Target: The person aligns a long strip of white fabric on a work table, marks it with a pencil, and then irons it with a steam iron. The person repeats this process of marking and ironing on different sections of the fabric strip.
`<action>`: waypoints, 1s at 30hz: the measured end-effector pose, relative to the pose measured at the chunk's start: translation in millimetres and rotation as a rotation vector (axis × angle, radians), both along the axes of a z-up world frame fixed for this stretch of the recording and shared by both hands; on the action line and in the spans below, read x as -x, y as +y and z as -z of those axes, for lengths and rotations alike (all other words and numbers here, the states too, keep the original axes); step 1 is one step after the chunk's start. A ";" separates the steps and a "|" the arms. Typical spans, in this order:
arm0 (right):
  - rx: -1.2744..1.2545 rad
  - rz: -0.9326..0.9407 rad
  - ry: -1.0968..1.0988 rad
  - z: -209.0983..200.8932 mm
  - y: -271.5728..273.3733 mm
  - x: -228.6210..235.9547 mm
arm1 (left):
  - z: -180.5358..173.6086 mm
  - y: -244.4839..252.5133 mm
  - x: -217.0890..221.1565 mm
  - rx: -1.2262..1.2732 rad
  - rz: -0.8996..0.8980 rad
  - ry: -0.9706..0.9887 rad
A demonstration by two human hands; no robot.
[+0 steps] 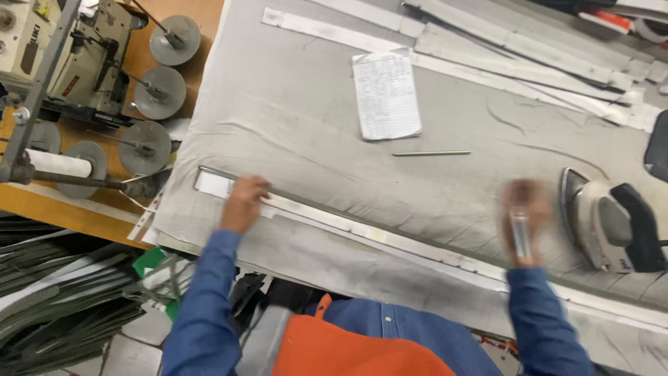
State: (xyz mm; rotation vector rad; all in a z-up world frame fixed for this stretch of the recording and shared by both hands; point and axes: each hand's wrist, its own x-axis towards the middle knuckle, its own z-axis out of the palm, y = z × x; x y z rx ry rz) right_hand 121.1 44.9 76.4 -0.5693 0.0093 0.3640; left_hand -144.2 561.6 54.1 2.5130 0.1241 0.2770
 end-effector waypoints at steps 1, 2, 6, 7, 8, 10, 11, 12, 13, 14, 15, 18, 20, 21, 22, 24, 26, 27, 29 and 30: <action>0.765 -0.070 -0.350 -15.5 53.9 35.3 | 0.8 26.5 2.6 -0.037 -0.056 0.047; 1.523 -0.149 -0.703 -34.2 105.2 74.5 | 0.5 53.4 4.8 -0.077 -0.116 0.093; 1.391 -0.396 -0.709 15.8 238.5 145.5 | 32.6 101.6 7.1 0.041 -0.101 0.163; 1.354 -0.474 -0.773 15.1 265.5 157.0 | 34.0 107.2 5.0 0.090 -0.096 0.202; 1.315 -0.555 -0.835 14.8 291.1 169.6 | 36.1 111.3 4.6 0.139 -0.091 0.243; 1.258 -0.566 -0.924 17.3 335.1 181.4 | 34.3 117.8 -1.2 0.149 -0.104 0.306; 1.192 -0.572 -1.017 18.7 356.4 187.4 | 33.2 120.3 -3.6 0.152 -0.120 0.366; 1.194 -0.579 -1.015 9.5 372.3 190.8 | 30.5 122.3 -4.3 0.157 -0.121 0.369; 1.182 -0.592 -1.087 0.0 387.8 194.2 | 27.4 123.7 -5.0 0.169 -0.108 0.401; 1.168 -0.602 -1.160 -9.6 403.5 195.9 | 24.0 125.5 -7.8 0.178 -0.093 0.430; 1.170 -0.605 -1.160 4.1 410.4 198.8 | 18.9 126.2 -8.9 0.182 -0.094 0.430; 1.213 -0.607 -1.393 33.4 424.3 203.3 | 10.5 127.8 -11.4 0.162 -0.066 0.469; 1.254 -0.578 -1.519 37.9 425.0 202.6 | 14.7 127.6 -10.3 0.158 -0.076 0.474; 1.253 -0.584 -1.522 33.3 428.9 203.9 | 16.6 127.9 -9.6 0.162 -0.080 0.473; 1.269 -0.539 -1.536 28.6 432.8 205.0 | 18.1 128.2 -8.8 0.159 -0.072 0.472; 1.281 -0.496 -1.550 26.5 438.9 207.3 | 19.6 128.0 -7.2 0.156 -0.067 0.472; 1.282 -0.480 -1.572 31.6 442.8 209.5 | 19.3 126.8 -6.5 0.145 -0.059 0.460; 1.281 -0.480 -1.571 29.1 441.4 209.9 | 16.6 126.8 -5.2 0.144 -0.059 0.461; 1.336 -0.493 -1.558 24.1 435.7 208.8 | 12.0 124.4 -6.7 0.129 -0.040 0.480; 1.343 -0.489 -1.553 15.3 426.8 206.6 | 10.2 119.6 -6.7 0.129 -0.032 0.479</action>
